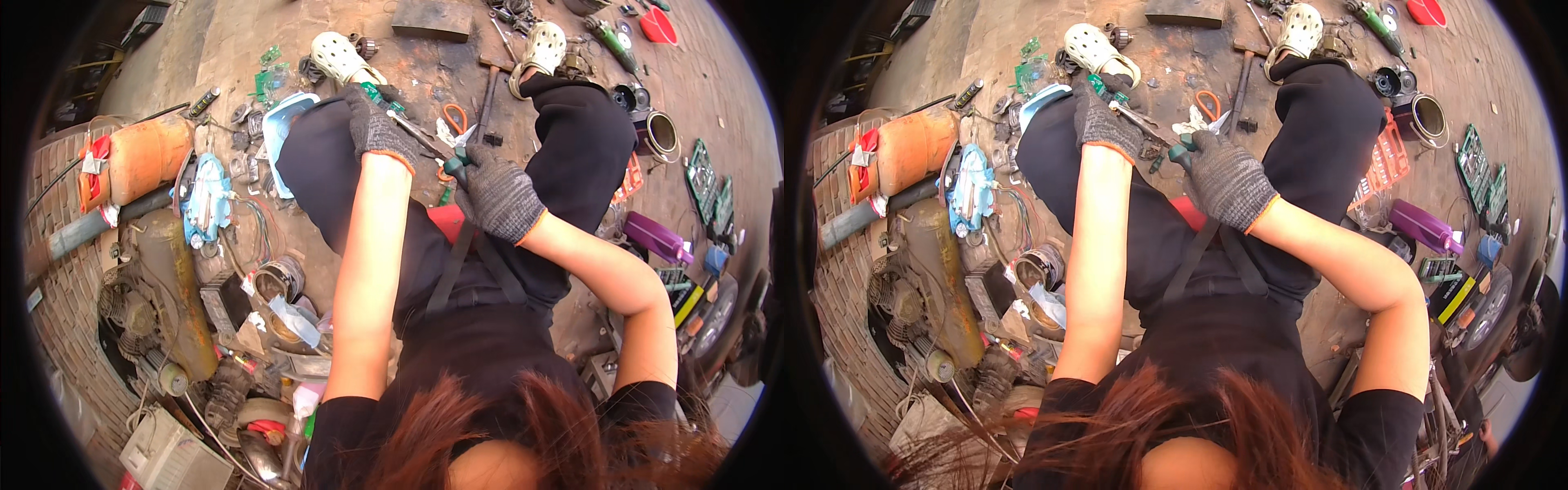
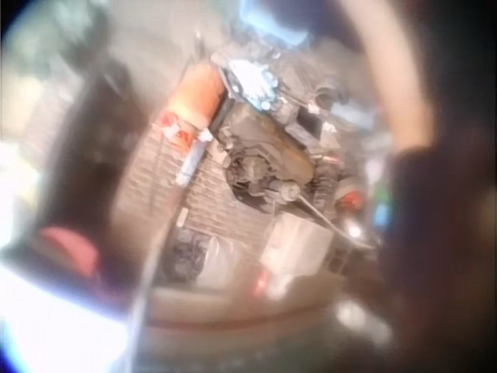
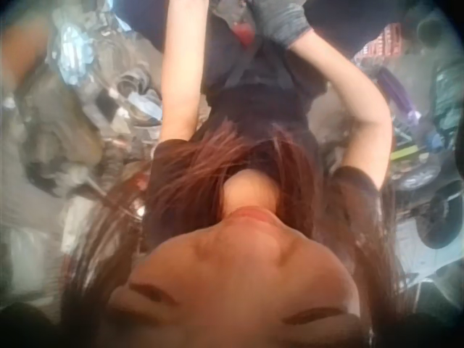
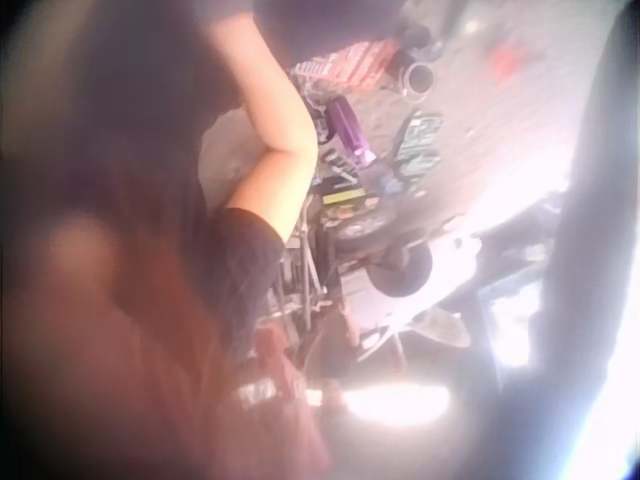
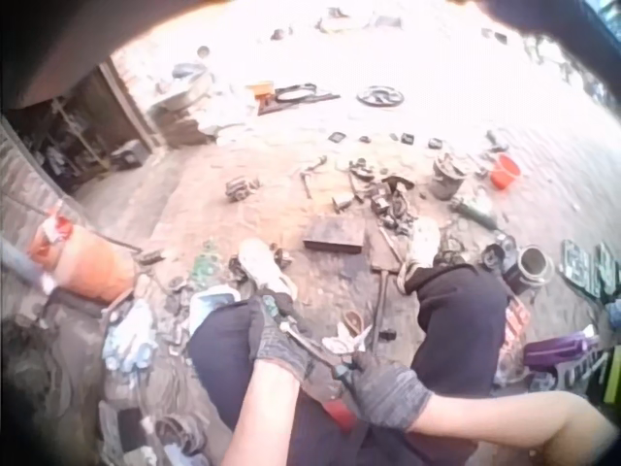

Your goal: The person sits on the floor and uses pliers and a screwdriver to remove components from a small green circuit board. They repeatedly pry and pull parts off the board, placing them into a nearby container.

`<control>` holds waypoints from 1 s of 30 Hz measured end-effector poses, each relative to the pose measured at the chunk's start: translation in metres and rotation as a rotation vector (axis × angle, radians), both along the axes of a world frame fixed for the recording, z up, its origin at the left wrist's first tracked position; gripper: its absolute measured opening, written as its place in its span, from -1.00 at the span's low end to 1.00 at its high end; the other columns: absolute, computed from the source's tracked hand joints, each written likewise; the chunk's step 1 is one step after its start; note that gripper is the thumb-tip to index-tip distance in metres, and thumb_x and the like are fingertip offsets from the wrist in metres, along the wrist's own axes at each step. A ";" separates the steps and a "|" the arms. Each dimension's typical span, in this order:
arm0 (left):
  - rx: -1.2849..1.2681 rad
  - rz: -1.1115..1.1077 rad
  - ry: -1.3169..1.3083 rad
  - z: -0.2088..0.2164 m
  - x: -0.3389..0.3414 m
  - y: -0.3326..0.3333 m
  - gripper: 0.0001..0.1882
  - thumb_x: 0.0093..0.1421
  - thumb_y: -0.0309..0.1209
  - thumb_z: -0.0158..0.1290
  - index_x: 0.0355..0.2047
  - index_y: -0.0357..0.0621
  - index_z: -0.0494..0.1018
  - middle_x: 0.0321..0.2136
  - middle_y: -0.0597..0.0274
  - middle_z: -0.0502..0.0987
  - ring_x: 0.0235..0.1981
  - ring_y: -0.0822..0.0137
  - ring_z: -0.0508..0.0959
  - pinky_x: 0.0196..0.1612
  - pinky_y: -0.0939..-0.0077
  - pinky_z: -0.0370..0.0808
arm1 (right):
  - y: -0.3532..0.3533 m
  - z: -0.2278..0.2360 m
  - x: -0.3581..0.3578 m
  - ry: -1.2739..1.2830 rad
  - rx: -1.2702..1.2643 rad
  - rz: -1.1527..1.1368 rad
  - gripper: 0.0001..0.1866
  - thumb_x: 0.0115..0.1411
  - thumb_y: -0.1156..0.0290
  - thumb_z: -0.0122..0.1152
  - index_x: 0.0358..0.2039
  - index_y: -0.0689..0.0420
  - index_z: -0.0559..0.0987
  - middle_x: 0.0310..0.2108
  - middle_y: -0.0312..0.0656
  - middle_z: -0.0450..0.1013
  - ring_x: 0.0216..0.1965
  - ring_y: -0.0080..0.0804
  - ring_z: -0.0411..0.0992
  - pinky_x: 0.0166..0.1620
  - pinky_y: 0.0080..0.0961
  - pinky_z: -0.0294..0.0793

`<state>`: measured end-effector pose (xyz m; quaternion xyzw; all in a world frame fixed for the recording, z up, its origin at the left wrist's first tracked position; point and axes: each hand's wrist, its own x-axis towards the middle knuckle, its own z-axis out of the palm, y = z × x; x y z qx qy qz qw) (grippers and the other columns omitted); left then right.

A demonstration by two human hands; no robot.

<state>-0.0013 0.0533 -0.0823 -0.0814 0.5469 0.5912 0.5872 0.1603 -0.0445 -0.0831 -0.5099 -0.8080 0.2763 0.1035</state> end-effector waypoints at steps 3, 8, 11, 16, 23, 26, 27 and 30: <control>0.007 0.014 -0.077 -0.012 -0.007 0.006 -0.51 0.21 0.21 -0.09 -0.43 0.05 0.42 -0.58 0.37 0.45 -0.60 0.34 0.42 -0.53 0.38 0.38 | 0.009 0.001 -0.003 -0.003 -0.068 -0.007 -0.63 0.09 0.31 0.18 -0.14 0.29 0.49 -0.21 0.09 0.40 -0.23 0.00 0.48 -0.19 -0.22 0.51; 0.236 -0.058 -0.204 -0.012 -0.013 0.001 -0.52 0.24 0.17 -0.06 -0.37 0.00 0.41 -0.55 0.36 0.47 -0.58 0.36 0.45 -0.52 0.43 0.46 | 0.007 0.017 0.009 0.341 -0.339 0.010 -0.61 0.10 0.25 0.14 -0.15 0.29 0.51 -0.28 0.04 0.46 -0.27 -0.17 0.49 -0.20 -0.34 0.51; 0.367 -0.132 -0.226 -0.012 -0.011 -0.012 -0.54 0.22 0.14 -0.02 -0.30 -0.01 0.40 -0.51 0.35 0.50 -0.51 0.36 0.52 -0.44 0.42 0.54 | 0.003 0.041 0.017 0.642 -0.715 -0.074 -0.60 0.10 0.27 0.14 -0.13 0.30 0.52 -0.35 -0.06 0.50 -0.34 -0.40 0.47 -0.23 -0.46 0.48; 0.388 -0.095 -0.361 -0.003 -0.009 -0.022 -0.58 0.23 0.10 0.00 -0.31 -0.01 0.41 -0.49 0.36 0.51 -0.49 0.36 0.53 -0.39 0.45 0.56 | 0.005 0.067 0.024 0.787 -1.034 -0.115 -0.45 0.01 0.27 0.09 0.00 0.34 0.48 -0.26 -0.21 0.52 -0.42 -0.64 0.37 -0.30 -0.68 0.40; 0.356 -0.117 -0.296 0.001 -0.005 -0.026 -0.56 0.22 0.12 -0.01 -0.39 -0.01 0.43 -0.56 0.39 0.47 -0.54 0.43 0.46 -0.49 0.52 0.44 | -0.008 0.065 0.025 0.803 -0.961 -0.149 -0.53 0.08 0.27 0.12 -0.05 0.31 0.51 -0.26 -0.22 0.52 -0.37 -0.59 0.41 -0.25 -0.62 0.43; 0.408 -0.185 -0.243 0.005 -0.008 -0.033 -0.57 0.20 0.10 0.04 -0.35 -0.01 0.44 -0.53 0.38 0.51 -0.50 0.43 0.52 -0.48 0.50 0.51 | -0.012 0.064 0.026 0.689 -0.783 -0.100 -0.63 0.13 0.26 0.15 -0.15 0.28 0.55 -0.25 -0.16 0.53 -0.24 -0.50 0.47 -0.14 -0.54 0.46; 0.413 -0.207 -0.210 0.010 -0.008 -0.035 -0.57 0.20 0.11 0.04 -0.35 -0.01 0.44 -0.53 0.38 0.51 -0.51 0.43 0.52 -0.49 0.50 0.51 | -0.011 0.063 0.030 0.581 -0.666 -0.029 -0.63 0.13 0.26 0.15 -0.18 0.29 0.56 -0.25 -0.12 0.53 -0.24 -0.47 0.47 -0.14 -0.52 0.46; 0.390 -0.177 -0.249 0.008 -0.011 -0.040 -0.56 0.19 0.11 0.06 -0.33 -0.03 0.44 -0.53 0.34 0.50 -0.55 0.41 0.52 -0.52 0.51 0.51 | -0.007 0.082 0.033 0.483 -0.703 -0.020 -0.65 0.11 0.28 0.15 -0.25 0.35 0.54 -0.25 -0.04 0.49 -0.25 -0.35 0.48 -0.13 -0.46 0.46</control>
